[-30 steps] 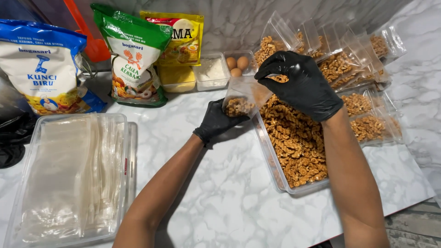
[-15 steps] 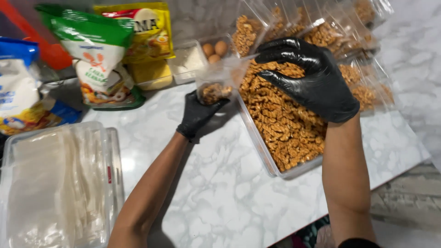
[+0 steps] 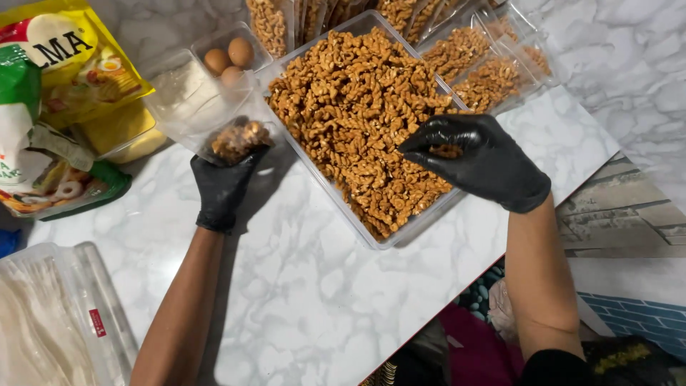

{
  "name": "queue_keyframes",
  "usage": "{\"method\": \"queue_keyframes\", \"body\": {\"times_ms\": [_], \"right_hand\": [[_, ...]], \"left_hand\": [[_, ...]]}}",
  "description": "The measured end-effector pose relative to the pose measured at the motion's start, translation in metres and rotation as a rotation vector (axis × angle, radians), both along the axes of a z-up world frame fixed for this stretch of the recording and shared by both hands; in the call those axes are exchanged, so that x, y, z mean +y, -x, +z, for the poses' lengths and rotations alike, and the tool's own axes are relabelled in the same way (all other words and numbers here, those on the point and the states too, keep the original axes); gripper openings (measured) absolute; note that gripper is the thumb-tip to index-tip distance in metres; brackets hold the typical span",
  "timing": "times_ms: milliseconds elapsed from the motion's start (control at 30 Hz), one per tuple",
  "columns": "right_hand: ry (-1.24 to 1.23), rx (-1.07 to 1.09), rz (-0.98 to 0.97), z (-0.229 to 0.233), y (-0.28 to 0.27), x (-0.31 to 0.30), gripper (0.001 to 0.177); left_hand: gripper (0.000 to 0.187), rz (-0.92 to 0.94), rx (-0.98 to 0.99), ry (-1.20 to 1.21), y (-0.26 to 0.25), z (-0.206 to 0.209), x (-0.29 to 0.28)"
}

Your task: The person is manually packaging small, crunchy pastries by scooping them from a large plastic bin into individual clear plastic bags.

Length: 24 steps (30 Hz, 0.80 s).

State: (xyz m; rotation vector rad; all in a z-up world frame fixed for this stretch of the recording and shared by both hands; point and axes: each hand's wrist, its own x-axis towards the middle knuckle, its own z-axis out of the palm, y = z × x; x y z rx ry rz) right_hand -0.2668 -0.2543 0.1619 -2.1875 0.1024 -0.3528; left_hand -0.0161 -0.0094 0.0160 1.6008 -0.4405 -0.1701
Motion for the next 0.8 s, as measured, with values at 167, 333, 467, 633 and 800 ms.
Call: {"method": "queue_keyframes", "body": {"times_ms": [167,333,467,633,800], "right_hand": [[0.087,0.032,0.034,-0.053,0.025,-0.012,0.021],[0.677,-0.136,0.132,-0.081,0.033,-0.001,0.031],[1.261,-0.313,0.233,-0.098,0.033,0.006,0.043],[1.335,-0.361,0.199,-0.098,0.023,0.006,0.038],[1.317,-0.376,0.185,-0.093,0.021,0.004,0.038]], "left_hand": [[0.068,0.023,-0.021,0.05,-0.003,-0.021,-0.003],[0.067,-0.018,-0.058,0.058,-0.011,-0.028,-0.004],[0.064,-0.057,-0.024,0.092,-0.01,-0.021,-0.004],[0.063,-0.07,-0.032,0.079,-0.007,-0.016,-0.006],[0.06,-0.064,-0.065,0.054,-0.009,-0.02,-0.007]]}}
